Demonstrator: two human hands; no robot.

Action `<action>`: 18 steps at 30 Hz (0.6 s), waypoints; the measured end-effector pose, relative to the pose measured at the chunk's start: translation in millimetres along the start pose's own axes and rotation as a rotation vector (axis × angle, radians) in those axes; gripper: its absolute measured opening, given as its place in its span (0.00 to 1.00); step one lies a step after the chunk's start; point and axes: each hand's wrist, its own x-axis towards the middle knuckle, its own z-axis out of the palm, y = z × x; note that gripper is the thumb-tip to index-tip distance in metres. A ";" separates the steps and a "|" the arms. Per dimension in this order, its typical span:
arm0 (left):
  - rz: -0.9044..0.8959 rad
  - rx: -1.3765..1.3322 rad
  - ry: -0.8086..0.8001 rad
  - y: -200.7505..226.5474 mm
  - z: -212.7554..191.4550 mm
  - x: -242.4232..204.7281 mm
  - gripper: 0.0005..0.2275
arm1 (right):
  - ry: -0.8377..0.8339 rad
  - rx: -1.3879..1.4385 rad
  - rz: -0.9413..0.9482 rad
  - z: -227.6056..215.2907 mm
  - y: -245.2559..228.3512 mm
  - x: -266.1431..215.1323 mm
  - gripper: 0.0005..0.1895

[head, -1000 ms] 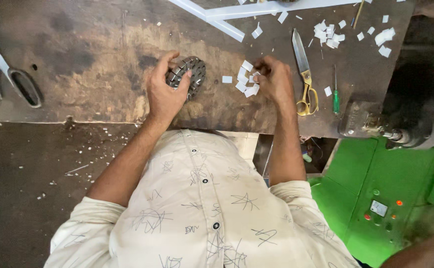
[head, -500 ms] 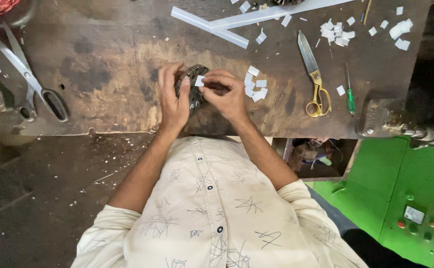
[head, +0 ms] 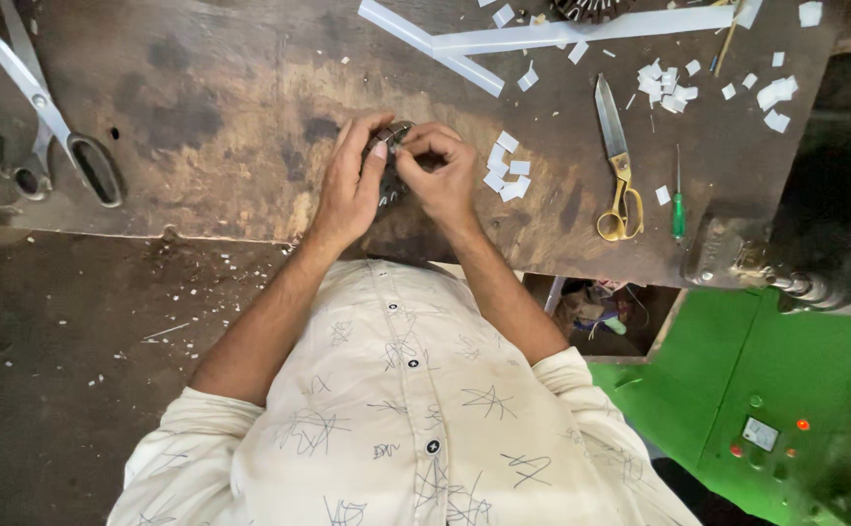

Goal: The person cuts small white plastic strips with scissors and inserts them into the slots of a circular metal motor stator. The person repeatedly measures, cuts, and places the plastic pieces into the stator slots on a cluttered workbench.

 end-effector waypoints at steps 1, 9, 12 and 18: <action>-0.005 -0.002 0.005 -2.7 0.7 0.4 0.14 | 0.029 -0.042 -0.001 5.4 -3.2 -0.6 0.03; 0.075 0.114 0.083 -12.4 9.2 -5.1 0.13 | -0.028 -0.189 -0.111 -3.3 -32.3 -5.5 0.07; -0.005 0.035 0.064 -11.3 6.6 -2.5 0.14 | -0.030 -0.199 -0.116 -3.0 -30.7 -2.2 0.06; 0.033 0.056 0.072 -10.6 4.3 -5.8 0.14 | -0.036 -0.221 -0.042 4.8 -27.6 -6.8 0.07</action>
